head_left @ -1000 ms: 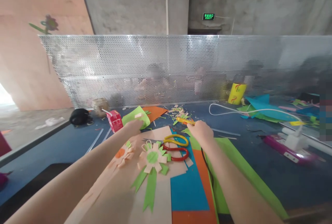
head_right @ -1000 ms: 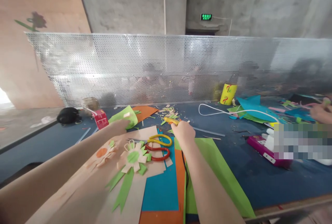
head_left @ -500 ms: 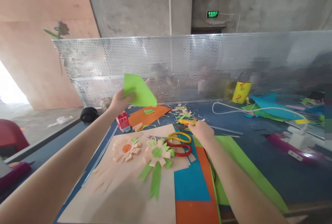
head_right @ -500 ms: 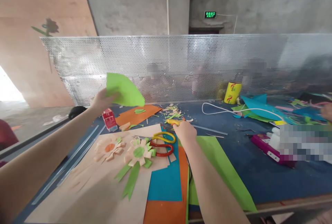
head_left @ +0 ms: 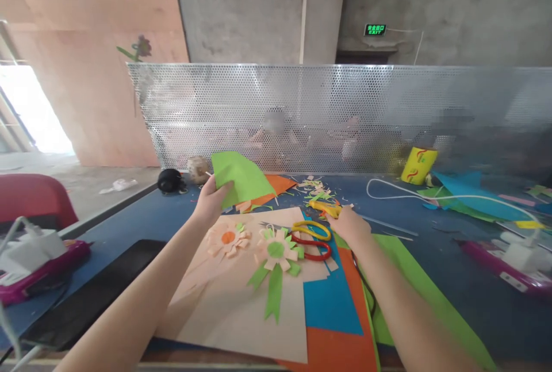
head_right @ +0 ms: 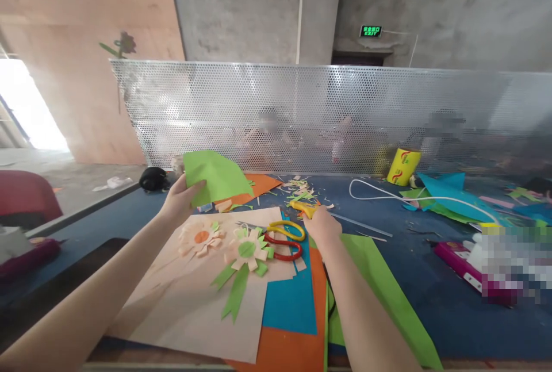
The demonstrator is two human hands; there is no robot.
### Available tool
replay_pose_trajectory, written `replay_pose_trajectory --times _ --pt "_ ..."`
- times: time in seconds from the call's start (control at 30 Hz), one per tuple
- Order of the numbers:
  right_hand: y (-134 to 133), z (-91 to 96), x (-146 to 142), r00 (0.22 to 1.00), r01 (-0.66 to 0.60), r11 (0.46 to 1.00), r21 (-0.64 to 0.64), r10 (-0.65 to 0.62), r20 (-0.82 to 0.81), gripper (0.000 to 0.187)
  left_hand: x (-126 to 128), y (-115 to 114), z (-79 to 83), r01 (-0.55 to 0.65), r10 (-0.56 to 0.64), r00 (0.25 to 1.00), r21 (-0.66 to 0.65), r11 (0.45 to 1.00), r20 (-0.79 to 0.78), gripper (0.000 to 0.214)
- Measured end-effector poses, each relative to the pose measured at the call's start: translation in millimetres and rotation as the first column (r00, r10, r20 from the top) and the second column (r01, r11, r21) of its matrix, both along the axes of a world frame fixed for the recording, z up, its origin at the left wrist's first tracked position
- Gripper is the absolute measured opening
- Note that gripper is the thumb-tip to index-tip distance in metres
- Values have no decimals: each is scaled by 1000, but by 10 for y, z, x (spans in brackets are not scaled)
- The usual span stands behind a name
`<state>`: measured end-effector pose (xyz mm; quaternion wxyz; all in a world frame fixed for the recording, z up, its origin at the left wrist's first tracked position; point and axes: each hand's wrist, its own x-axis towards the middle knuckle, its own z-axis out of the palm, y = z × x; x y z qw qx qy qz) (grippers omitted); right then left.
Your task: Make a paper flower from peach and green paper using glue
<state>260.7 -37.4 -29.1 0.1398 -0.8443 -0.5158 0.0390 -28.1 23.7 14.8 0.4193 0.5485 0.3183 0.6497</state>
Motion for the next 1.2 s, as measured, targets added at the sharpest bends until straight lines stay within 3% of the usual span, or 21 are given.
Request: replay_pose_trajectory --times 0.1,0.23,0.3,0.37,0.47,0.53,0.83,1.0,1.2 --pt "-5 34 -79 990 -118 985 128 107 88 36 -130 79 -53 -138 129 987 89 986 96 39" --pt "32 0 -185 933 -353 919 177 334 132 19 -68 67 -181 -78 75 986 11 997 152 31" --pt "42 -31 -223 889 -455 871 182 436 137 15 47 -17 -267 78 -42 975 -157 984 218 29" --pt "35 -55 -250 838 -546 814 201 528 140 14 156 -114 -343 277 -200 944 -305 911 261 29" --pt "0 -67 -271 745 -665 724 184 661 93 15 231 -208 -398 468 -352 870 -354 810 345 29" --pt "-28 -58 -277 706 -707 697 125 705 62 16 216 -214 -405 520 -396 839 -335 786 372 28" --pt "-48 -22 -292 703 -711 703 -5 711 15 20 111 -13 -544 367 -317 930 -408 836 187 23" --pt "-70 -10 -349 733 -681 733 2 681 18 27 102 -69 -461 392 -361 920 -292 872 154 25" --pt "-83 64 -325 747 -665 740 102 658 98 33 80 -141 -337 376 -325 899 -140 916 294 25"
